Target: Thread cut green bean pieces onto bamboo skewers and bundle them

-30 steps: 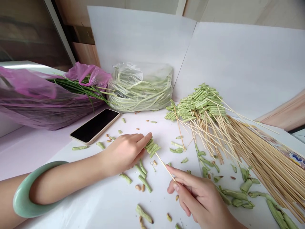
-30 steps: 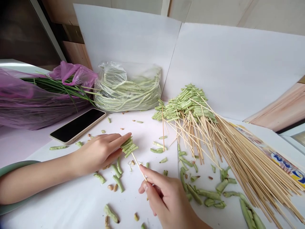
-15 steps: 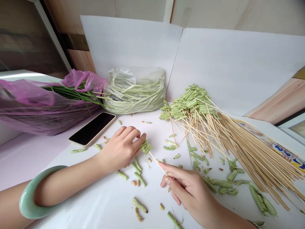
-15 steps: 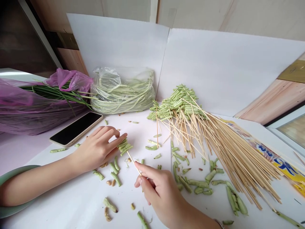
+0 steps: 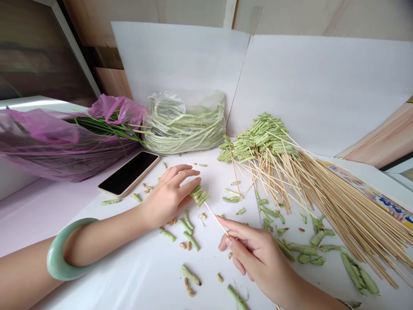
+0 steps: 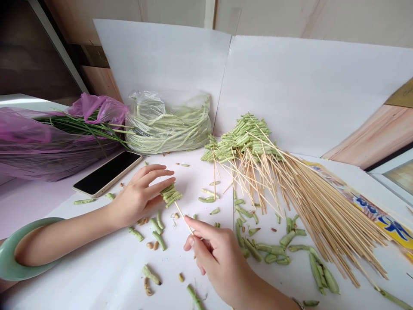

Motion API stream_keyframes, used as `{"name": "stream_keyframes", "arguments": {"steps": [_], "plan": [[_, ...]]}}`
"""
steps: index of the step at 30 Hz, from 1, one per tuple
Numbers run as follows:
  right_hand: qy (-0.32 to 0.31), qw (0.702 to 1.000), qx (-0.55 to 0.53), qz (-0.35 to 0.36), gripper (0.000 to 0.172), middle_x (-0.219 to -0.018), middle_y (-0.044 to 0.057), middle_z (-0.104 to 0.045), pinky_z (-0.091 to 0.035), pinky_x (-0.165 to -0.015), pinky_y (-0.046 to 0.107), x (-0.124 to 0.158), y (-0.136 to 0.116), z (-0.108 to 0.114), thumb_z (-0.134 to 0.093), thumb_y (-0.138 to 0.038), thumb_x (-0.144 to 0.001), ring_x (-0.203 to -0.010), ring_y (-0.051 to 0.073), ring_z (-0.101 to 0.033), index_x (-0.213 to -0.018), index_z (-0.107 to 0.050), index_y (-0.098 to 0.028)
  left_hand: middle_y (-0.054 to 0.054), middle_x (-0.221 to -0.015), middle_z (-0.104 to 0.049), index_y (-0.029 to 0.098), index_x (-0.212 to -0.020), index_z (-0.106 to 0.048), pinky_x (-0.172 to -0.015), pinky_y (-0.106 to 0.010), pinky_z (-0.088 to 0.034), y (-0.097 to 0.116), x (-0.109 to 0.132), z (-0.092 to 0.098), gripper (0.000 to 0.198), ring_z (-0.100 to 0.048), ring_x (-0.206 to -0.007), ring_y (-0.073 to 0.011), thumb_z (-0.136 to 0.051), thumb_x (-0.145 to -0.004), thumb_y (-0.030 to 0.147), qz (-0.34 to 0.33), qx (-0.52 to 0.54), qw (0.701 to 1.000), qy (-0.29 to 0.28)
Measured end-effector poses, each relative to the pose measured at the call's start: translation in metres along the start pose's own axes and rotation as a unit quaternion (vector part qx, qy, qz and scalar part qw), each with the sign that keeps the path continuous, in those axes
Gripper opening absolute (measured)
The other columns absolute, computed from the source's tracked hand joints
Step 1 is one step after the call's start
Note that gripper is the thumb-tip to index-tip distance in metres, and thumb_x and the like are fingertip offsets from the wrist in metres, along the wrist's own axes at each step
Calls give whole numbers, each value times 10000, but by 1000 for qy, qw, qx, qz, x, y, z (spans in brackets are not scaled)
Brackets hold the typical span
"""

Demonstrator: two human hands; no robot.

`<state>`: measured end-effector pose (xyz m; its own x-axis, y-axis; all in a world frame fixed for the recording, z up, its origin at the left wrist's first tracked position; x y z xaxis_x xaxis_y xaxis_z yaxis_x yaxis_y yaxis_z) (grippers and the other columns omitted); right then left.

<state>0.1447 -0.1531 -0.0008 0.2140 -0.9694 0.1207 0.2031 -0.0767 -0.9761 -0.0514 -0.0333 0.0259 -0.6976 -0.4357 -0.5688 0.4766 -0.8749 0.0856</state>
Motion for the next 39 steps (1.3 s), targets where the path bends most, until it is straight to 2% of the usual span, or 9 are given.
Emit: {"name": "stream_keyframes", "arguments": {"steps": [3,7,13,18,24,29,39], "plan": [[13,1000,-15,10,474,-768,41,-608,-294,-371,175,1,2,1,-475,-402,-918,-459,51,-360,-1341,-535,-198,-129,-1220,-600,167,-1124,-625,-984,-472,-446,-3,-1,-1,260,-486,-1179,-263,-551,-875,173,57,73,996,17],[34,999,-41,7,449,-826,53,-633,-383,-416,207,2,8,2,-500,-426,-920,-461,52,-378,-1316,-560,-223,-122,-1214,-606,175,-1150,-600,-1010,-469,-423,-5,-3,0,305,-507,-1174,-252,-613,-857,255,124,150,980,31],[59,996,-60,26,421,-853,55,-654,-395,-414,200,1,13,1,-511,-405,-931,-455,47,-396,-1319,-558,-246,-102,-1222,-582,176,-1234,-468,-977,-439,-432,-6,-4,-1,420,-501,-1159,-238,-570,-826,156,178,142,972,62],[64,995,-64,52,396,-882,49,-679,-469,-469,227,-1,15,3,-533,-406,-922,-447,44,-415,-1300,-574,-294,-83,-1169,-570,197,-1197,-449,-951,-387,-435,-4,-1,-2,366,-504,-1109,-214,-541,-849,137,149,141,974,97],[74,993,-57,78,364,-958,52,-696,-490,-487,237,-4,12,5,-528,-411,-925,-475,58,-472,-1279,-582,-347,-82,-1086,-546,193,-1165,-436,-927,-372,-420,1,1,1,376,-489,-1056,-215,-539,-825,71,70,132,982,118],[85,992,-48,80,369,-956,61,-702,-502,-488,257,-6,12,6,-524,-414,-921,-464,64,-479,-1273,-592,-324,-87,-1081,-538,192,-1162,-416,-928,-378,-405,5,1,2,383,-482,-1056,-219,-528,-822,57,32,143,981,129],[102,990,-41,83,431,-922,86,-711,-529,-504,290,-7,7,5,-551,-454,-895,-453,83,-524,-1269,-600,-246,-99,-1086,-527,198,-1156,-399,-905,-399,-436,2,-1,1,407,-493,-1040,-233,-507,-792,52,22,151,983,103]]}}
Point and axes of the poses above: each hand's wrist, its own x-axis away from the middle knuckle, its own z-axis out of the back of the hand, y = z × x, the point moved 2 cm from there along -x, towards the middle knuckle
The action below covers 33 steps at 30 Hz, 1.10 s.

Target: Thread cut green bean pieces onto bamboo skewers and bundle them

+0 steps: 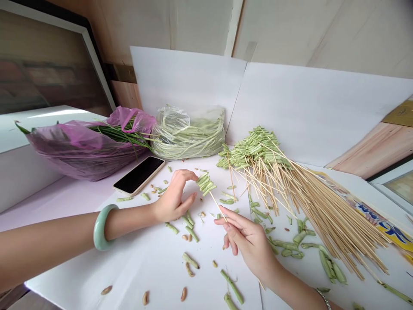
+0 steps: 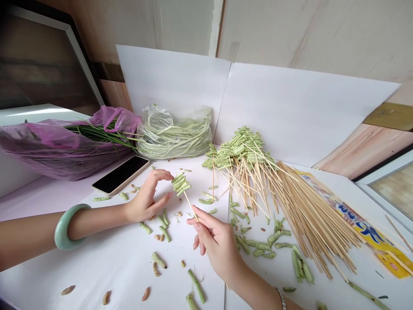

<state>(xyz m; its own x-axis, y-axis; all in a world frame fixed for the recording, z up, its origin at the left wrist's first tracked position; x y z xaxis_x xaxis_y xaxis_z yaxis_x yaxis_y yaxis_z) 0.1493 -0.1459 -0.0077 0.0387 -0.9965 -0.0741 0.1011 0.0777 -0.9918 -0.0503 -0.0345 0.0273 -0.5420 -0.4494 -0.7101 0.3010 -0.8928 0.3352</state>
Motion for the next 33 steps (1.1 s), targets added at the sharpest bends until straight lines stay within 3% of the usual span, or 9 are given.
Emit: {"name": "stream_keyframes", "arguments": {"steps": [7,10,13,15,18,20,22,27,33], "plan": [[13,1000,21,3,496,-741,55,-701,-584,-609,356,6,-7,2,-548,-473,-889,-486,115,-565,-1287,-584,-179,-109,-1070,-556,202,-1177,-387,-896,-421,-455,-8,-6,5,400,-517,-1025,-231,-497,-814,78,-67,-16,997,-26],[22,999,31,10,510,-756,55,-700,-590,-574,368,4,-15,6,-555,-479,-882,-420,86,-498,-1286,-581,-167,-123,-1059,-587,195,-1178,-409,-905,-456,-451,-13,-10,9,378,-536,-1033,-242,-490,-825,89,-155,-51,985,-47],[39,997,52,30,545,-510,-20,-581,-597,-591,387,-3,-31,16,-548,-485,-885,-479,133,-547,-1292,-567,-123,-84,-1048,-642,259,-1086,-507,-982,-503,-399,-17,-11,10,247,-575,-1043,-232,-482,-873,138,-311,-102,935,-135],[60,994,73,54,587,-423,-43,-481,-599,-613,388,-12,-44,27,-548,-508,-880,-682,208,-639,-1297,-552,-96,-35,-1052,-673,313,-1009,-567,-1026,-460,-380,-20,-10,12,169,-596,-1040,-196,-503,-900,200,-409,-106,885,-194],[109,982,121,93,583,-471,-40,-494,-589,-646,365,-32,-67,52,-561,-505,-883,-881,236,-650,-1315,-518,-115,-19,-1077,-688,321,-971,-608,-1060,-408,-360,-25,-13,16,151,-594,-1063,-170,-536,-895,213,-482,-131,848,-179],[143,969,166,113,470,-742,10,-636,-574,-661,347,-51,-85,73,-544,-453,-921,-771,174,-653,-1283,-523,-153,-34,-1084,-690,299,-993,-615,-1087,-419,-328,-29,-20,20,199,-584,-1090,-174,-523,-890,156,-486,-165,845,-151],[181,950,221,123,404,-941,44,-645,-559,-662,324,-73,-102,96,-524,-409,-946,-726,137,-632,-1265,-516,-161,-46,-1090,-687,288,-1025,-612,-1095,-427,-318,-36,-29,23,260,-579,-1109,-176,-491,-886,105,-470,-181,848,-162],[247,887,380,90,326,-1123,77,-597,-531,-804,385,-124,-131,153,-554,-356,-932,-925,181,-607,-1204,-553,-176,-61,-1154,-668,319,-1069,-617,-1092,-472,-331,-64,-51,30,347,-567,-1160,-191,-423,-892,92,-345,-157,888,-261],[223,831,509,-37,321,-1164,77,-581,-517,-840,417,-165,-131,193,-580,-361,-914,-998,217,-590,-1159,-576,-155,-88,-1146,-672,297,-1052,-648,-1093,-509,-329,-84,-69,39,352,-570,-1166,-214,-427,-879,85,-310,-159,895,-280]]}}
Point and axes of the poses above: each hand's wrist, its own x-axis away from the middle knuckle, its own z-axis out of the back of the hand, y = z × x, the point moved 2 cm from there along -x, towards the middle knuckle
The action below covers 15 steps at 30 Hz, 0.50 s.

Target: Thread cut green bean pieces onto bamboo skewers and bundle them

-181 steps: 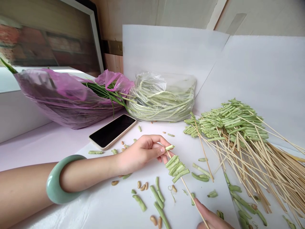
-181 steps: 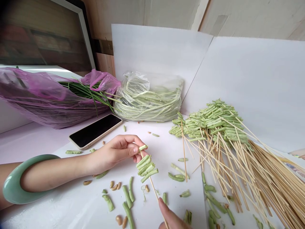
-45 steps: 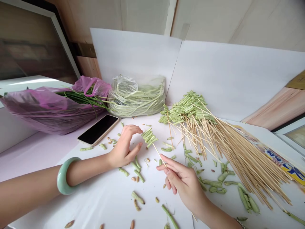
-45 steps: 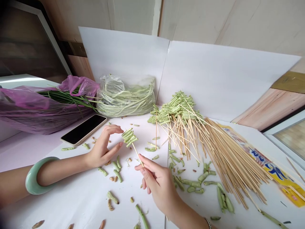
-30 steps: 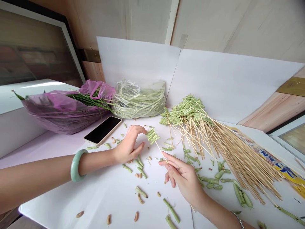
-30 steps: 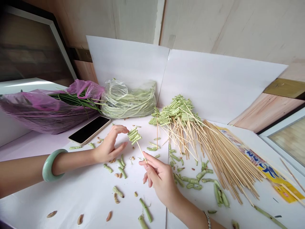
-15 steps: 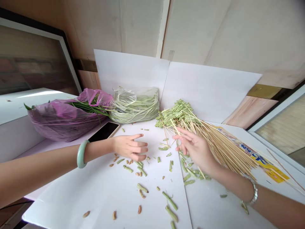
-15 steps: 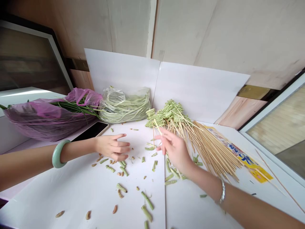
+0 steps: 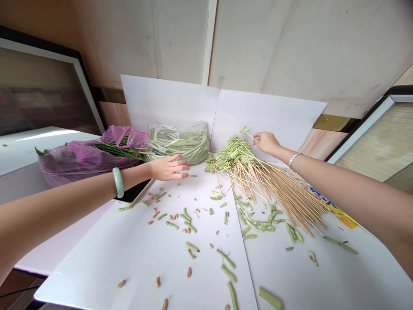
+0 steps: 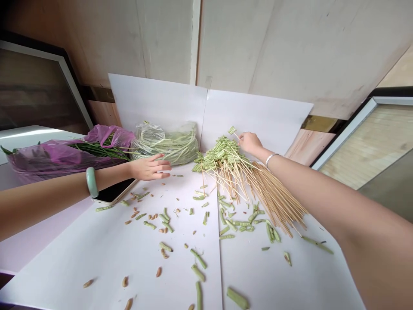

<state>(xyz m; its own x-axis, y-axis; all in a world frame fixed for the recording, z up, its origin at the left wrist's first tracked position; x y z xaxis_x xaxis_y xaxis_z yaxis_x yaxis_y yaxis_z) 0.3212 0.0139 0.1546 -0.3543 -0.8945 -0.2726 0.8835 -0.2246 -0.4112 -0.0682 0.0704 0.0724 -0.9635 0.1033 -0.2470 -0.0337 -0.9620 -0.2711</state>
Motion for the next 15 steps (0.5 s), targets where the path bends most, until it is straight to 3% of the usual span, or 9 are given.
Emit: {"name": "stream_keyframes", "arguments": {"steps": [6,15], "plan": [[-120,988,81,-42,319,-1149,70,-586,-529,-812,401,-26,10,-2,-585,-361,-911,-972,211,-597,-1153,-578,-154,-113,-1186,-649,277,-1066,-644,-1097,-555,-300,-22,-4,6,365,-534,-1206,-233,-397,-879,84,23,7,1000,-15],[-205,974,52,-77,361,-1196,87,-563,-524,-830,423,-24,28,10,-581,-355,-915,-1001,213,-589,-1221,-539,-167,-104,-1196,-625,255,-1045,-639,-1129,-550,-243,-51,-6,10,346,-490,-1242,-221,-365,-895,109,60,13,998,-21]]}}
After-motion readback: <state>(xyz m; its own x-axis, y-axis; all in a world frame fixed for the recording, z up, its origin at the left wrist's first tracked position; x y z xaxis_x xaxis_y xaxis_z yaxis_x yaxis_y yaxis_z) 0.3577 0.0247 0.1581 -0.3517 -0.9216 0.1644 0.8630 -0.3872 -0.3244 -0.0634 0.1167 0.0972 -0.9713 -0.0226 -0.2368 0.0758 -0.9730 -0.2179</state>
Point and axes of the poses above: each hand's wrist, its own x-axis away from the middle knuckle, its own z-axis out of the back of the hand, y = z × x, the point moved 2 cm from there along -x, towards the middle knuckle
